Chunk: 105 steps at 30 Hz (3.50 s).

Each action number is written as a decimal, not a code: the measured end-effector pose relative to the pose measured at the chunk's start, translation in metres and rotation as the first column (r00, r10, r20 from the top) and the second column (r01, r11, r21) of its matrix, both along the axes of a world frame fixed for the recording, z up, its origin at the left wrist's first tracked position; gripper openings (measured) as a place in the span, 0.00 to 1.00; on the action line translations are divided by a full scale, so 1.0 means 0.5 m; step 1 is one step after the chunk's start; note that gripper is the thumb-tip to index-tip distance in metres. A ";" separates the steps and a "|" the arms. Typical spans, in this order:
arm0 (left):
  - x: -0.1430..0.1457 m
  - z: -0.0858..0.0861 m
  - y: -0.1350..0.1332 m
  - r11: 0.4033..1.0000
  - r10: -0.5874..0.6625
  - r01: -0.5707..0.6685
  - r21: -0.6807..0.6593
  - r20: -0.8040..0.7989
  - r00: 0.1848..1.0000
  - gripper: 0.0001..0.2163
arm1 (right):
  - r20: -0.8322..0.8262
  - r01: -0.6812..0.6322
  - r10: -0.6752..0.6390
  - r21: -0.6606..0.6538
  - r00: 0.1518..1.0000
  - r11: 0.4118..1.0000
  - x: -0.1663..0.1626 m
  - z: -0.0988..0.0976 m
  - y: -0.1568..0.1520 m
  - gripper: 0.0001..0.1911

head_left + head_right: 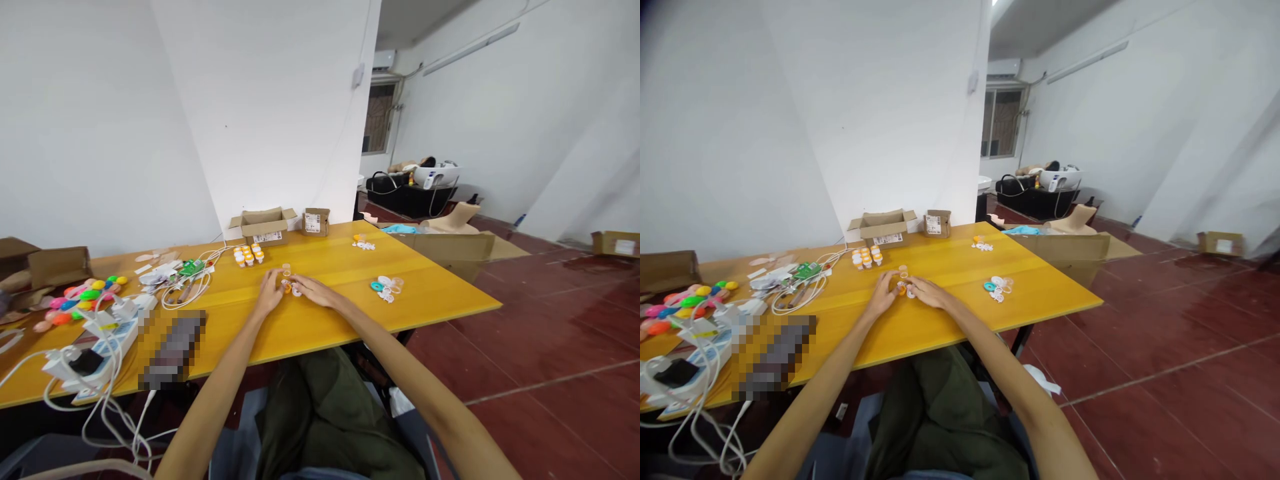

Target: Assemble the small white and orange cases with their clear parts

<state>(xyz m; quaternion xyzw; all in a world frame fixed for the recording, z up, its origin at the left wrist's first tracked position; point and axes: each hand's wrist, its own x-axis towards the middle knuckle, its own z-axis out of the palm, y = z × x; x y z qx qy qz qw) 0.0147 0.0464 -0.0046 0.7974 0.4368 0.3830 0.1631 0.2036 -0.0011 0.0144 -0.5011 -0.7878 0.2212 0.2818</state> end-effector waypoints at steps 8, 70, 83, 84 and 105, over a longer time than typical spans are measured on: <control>-0.001 0.008 -0.007 0.998 0.035 -0.037 -0.048 -0.046 0.998 0.17 | -0.079 -0.048 0.054 0.082 0.995 0.995 0.052 -0.031 0.040 0.21; 0.005 0.018 -0.038 0.997 0.070 -0.066 0.026 -0.222 0.973 0.09 | 0.159 0.030 -0.095 0.368 0.983 0.929 0.004 0.015 0.094 0.22; 0.006 0.027 -0.051 0.997 0.078 -0.081 0.004 -0.306 0.949 0.15 | 0.204 0.134 -0.196 0.283 0.959 0.950 0.002 0.022 0.116 0.16; 0.006 0.027 -0.052 0.998 0.058 -0.058 0.008 -0.313 0.948 0.16 | 0.182 0.151 -0.211 0.297 0.960 0.943 0.011 0.020 0.116 0.16; 0.006 0.034 -0.067 0.995 -0.063 0.090 0.049 -0.393 0.918 0.15 | 0.109 0.073 -0.134 0.438 0.985 0.896 0.068 -0.025 0.033 0.14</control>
